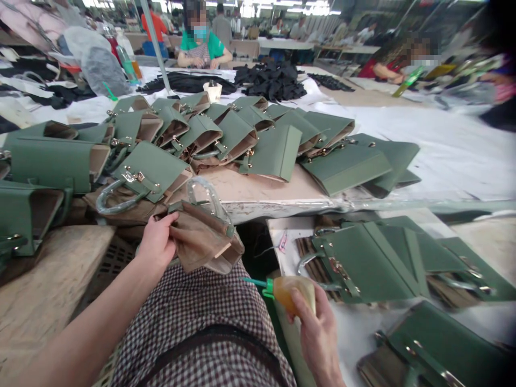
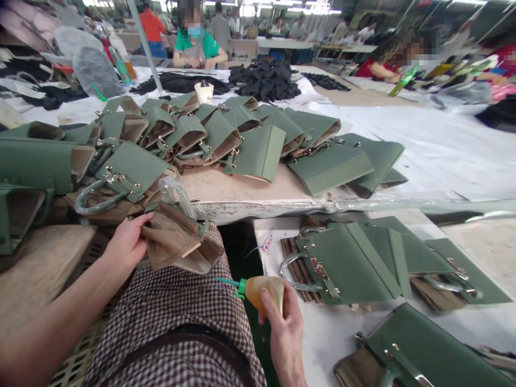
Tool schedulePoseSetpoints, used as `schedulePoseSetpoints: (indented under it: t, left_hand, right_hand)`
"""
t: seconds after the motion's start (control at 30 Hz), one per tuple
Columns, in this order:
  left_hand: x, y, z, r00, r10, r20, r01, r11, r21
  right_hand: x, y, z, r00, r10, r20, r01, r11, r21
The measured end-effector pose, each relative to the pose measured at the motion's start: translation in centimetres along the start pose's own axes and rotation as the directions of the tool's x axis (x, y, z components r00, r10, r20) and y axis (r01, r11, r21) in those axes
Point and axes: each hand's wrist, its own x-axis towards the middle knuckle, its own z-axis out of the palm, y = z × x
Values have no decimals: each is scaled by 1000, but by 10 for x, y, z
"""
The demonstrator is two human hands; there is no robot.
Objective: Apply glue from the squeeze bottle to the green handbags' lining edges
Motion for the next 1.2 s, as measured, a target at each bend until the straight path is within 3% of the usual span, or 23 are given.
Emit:
schedulePoseSetpoints:
  t: [0.3, 0.6, 0.7, 0.83, 0.97, 1.1, 1.2]
  left_hand:
    - [-9, -15, -53, 996, 36, -83, -34, 999, 21]
    - [-12, -17, -75, 992, -28, -123, 34, 998, 46]
    - [-15, -17, -77, 991, -32, -133, 37, 999, 37]
    - [-19, -18, -78, 985, -50, -163, 56, 998, 32]
    - [-19, -20, -83, 984, -47, -173, 52, 998, 24]
    - [-17, -25, -91, 990, -49, -130, 52, 998, 21]
    - [-17, -27, -94, 985, -68, -157, 71, 997, 19]
  right_hand:
    - [4, 13, 26, 986, -162, 37, 166, 957, -238]
    - [12, 17, 47, 964, -246, 104, 267, 891, -366]
    - [11, 21, 47, 919, -377, 115, 389, 819, -423]
    - [7, 27, 44, 812, -557, 176, 569, 686, -453]
    - [4, 25, 44, 745, -645, 170, 639, 615, -462]
    - [2, 19, 42, 771, -625, 117, 599, 653, -463]
    - [3, 17, 41, 833, -549, 65, 509, 715, -480]
